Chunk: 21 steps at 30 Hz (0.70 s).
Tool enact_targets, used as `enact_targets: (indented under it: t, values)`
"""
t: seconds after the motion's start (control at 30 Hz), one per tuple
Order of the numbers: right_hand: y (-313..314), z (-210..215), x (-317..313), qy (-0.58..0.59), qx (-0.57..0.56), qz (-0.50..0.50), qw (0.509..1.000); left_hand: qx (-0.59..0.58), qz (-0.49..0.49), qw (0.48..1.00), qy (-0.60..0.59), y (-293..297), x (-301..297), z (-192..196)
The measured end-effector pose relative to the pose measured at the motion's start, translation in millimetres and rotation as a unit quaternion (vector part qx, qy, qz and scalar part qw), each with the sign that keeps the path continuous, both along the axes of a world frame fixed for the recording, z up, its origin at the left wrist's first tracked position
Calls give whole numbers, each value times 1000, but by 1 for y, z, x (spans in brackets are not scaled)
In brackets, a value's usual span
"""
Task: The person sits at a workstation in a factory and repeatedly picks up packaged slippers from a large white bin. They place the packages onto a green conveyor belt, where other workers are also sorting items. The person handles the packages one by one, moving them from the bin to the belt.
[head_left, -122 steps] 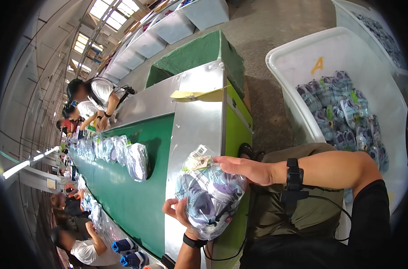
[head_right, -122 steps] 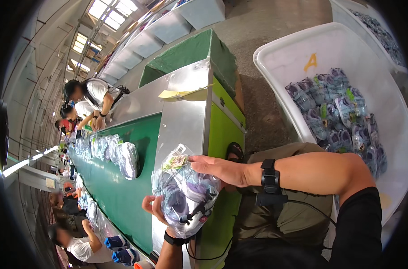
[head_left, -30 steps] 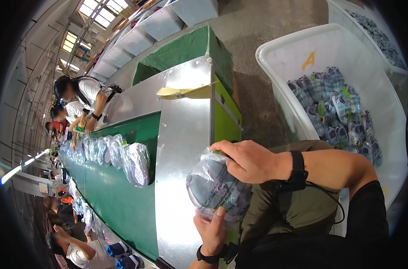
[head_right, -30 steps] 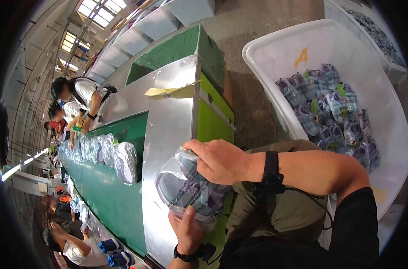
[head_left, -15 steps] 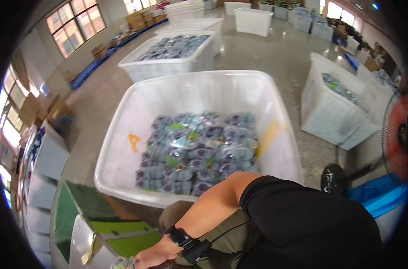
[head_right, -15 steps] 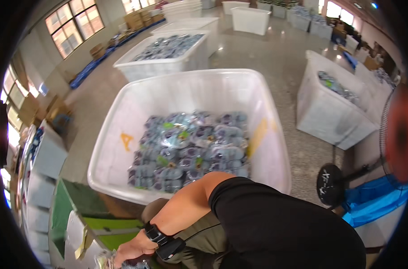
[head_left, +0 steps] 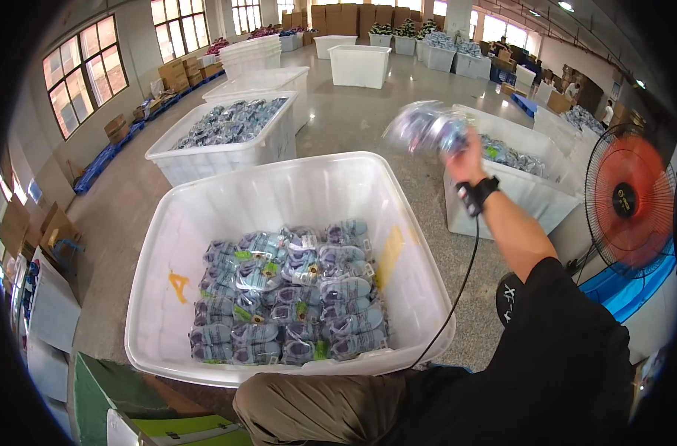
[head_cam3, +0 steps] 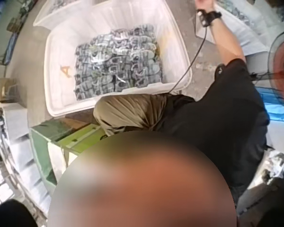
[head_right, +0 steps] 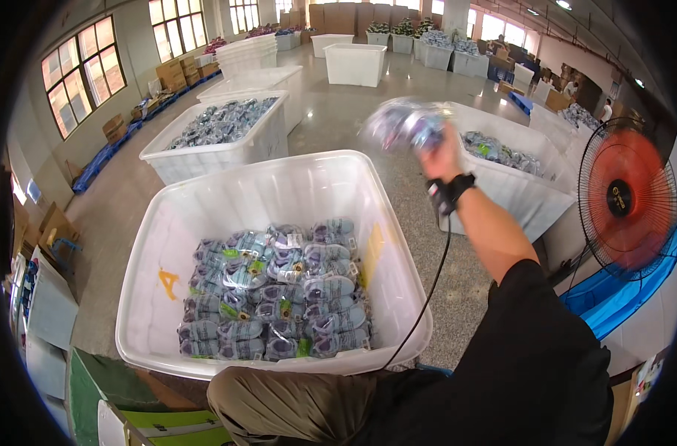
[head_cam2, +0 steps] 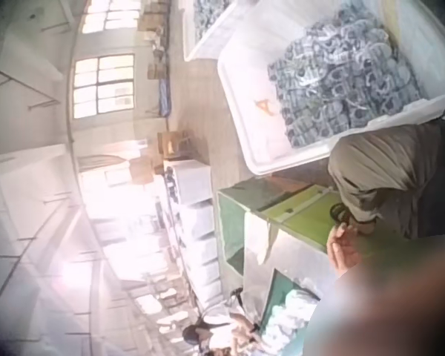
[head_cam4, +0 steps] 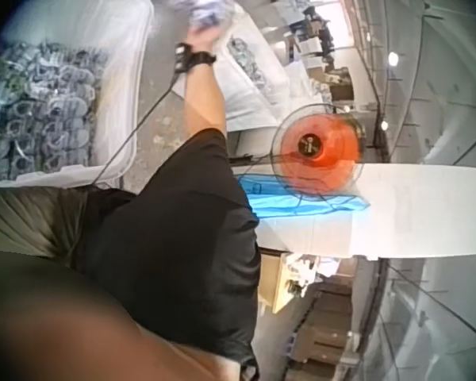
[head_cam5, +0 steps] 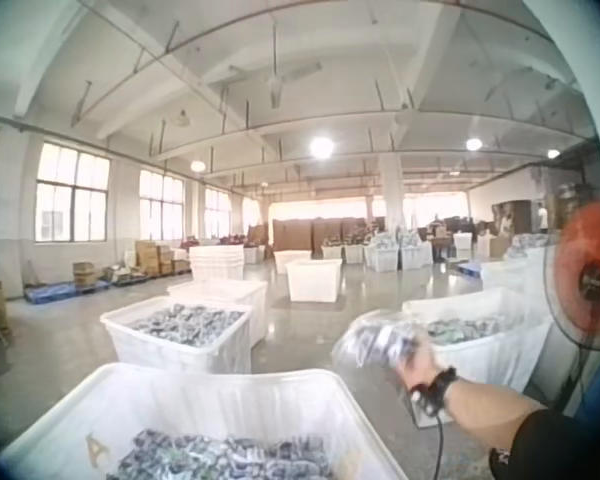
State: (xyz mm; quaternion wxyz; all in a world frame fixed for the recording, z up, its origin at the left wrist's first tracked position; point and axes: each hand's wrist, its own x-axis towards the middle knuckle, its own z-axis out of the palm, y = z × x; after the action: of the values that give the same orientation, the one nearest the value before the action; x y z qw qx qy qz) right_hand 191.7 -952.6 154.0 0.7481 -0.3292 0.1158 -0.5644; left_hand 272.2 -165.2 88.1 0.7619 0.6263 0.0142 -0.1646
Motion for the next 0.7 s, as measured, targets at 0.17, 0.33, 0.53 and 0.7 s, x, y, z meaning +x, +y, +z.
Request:
enact_targets:
  t: [0.17, 0.33, 0.53, 0.7]
  values:
    - [-56, -32, -57, 170, 126, -123, 970, 58, 57, 996, 47, 32, -6, -4]
    - [12, -86, 39, 283, 28, 258, 923, 16, 103, 994, 15, 41, -29, -5]
    - [251, -47, 204, 432, -155, 435, 775, 114, 231, 966, 15, 94, -46, -17]
    - [446, -18, 228, 257, -233, 713, 610, 264, 378, 887, -33, 181, -50, -26]
